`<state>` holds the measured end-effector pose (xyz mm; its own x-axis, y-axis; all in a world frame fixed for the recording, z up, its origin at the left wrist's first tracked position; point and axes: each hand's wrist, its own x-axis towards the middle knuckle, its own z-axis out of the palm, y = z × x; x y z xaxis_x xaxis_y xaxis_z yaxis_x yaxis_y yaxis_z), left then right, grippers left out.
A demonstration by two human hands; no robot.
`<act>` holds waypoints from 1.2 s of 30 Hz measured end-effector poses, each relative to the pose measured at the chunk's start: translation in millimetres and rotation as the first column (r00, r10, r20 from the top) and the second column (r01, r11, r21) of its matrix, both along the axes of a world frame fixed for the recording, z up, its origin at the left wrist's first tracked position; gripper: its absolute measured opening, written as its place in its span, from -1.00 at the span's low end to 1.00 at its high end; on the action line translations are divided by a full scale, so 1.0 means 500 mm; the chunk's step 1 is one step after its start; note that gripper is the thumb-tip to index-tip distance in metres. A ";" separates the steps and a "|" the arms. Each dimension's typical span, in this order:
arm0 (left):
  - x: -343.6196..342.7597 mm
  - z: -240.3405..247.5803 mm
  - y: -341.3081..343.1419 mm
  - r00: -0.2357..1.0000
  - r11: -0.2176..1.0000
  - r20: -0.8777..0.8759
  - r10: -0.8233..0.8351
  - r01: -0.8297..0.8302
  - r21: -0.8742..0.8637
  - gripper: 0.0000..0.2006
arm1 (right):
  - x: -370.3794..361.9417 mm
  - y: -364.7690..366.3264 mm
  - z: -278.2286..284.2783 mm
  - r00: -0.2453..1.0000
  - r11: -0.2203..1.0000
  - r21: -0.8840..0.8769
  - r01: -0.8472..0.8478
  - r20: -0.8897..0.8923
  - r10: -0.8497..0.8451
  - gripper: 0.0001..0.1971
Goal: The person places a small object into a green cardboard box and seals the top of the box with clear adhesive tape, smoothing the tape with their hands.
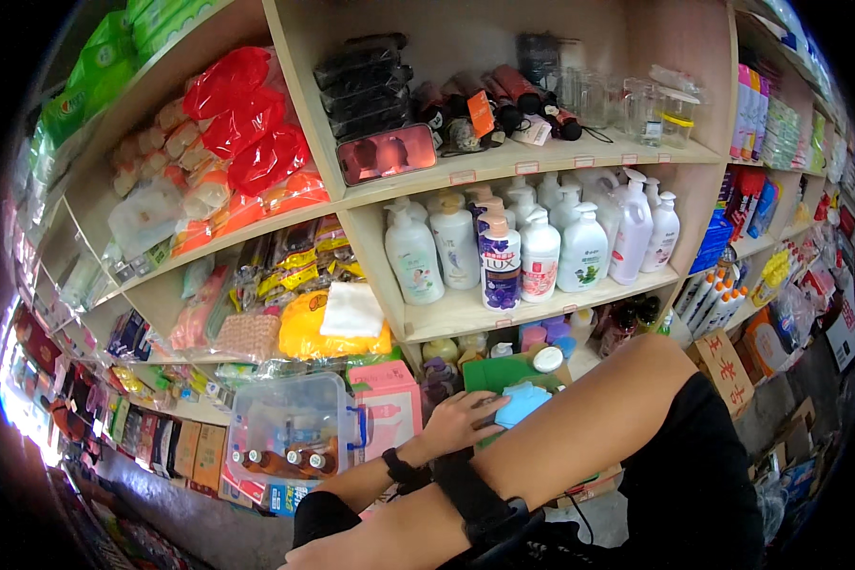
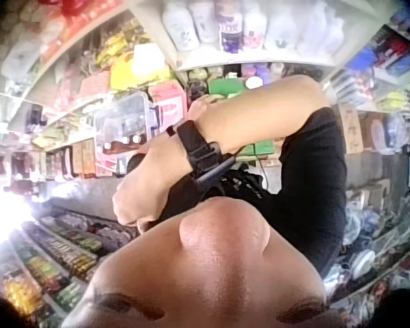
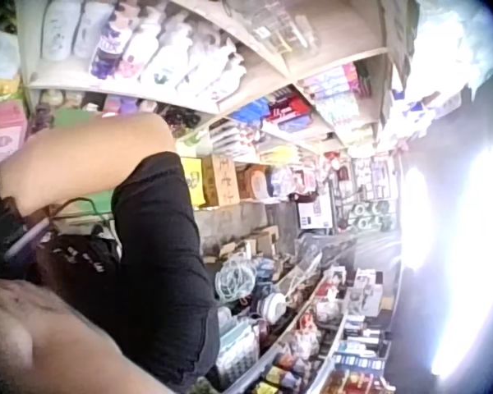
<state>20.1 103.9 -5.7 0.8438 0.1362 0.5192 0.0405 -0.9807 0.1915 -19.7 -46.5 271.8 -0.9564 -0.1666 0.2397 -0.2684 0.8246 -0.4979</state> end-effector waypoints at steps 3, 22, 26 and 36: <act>0.006 0.013 -0.007 1.000 0.986 0.012 0.018 -0.016 -0.167 -0.40 | 0.014 -0.021 0.002 0.998 0.994 0.086 -0.066 -0.011 0.068 -0.51; 0.010 0.000 -0.031 0.996 0.995 0.032 0.080 -0.078 -0.070 -0.45 | 0.429 0.249 -0.051 0.510 0.503 -0.272 0.820 -0.048 -0.859 -0.77; 0.008 -0.005 -0.032 0.992 0.991 0.081 0.097 -0.089 -0.099 -0.42 | 0.475 0.309 -0.044 0.218 0.262 -0.142 0.954 -0.270 -0.938 -0.83; 0.009 -0.012 -0.009 0.991 0.982 0.101 0.085 -0.065 -0.179 -0.39 | 0.543 0.451 -0.004 0.133 -0.134 0.257 0.957 -0.800 -0.585 -0.82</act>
<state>24.6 99.5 -11.9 0.7682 0.2937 0.5689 0.0825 -0.9265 0.3670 251.6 179.0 270.1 -0.3483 0.3903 0.8523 0.8817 0.4451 0.1566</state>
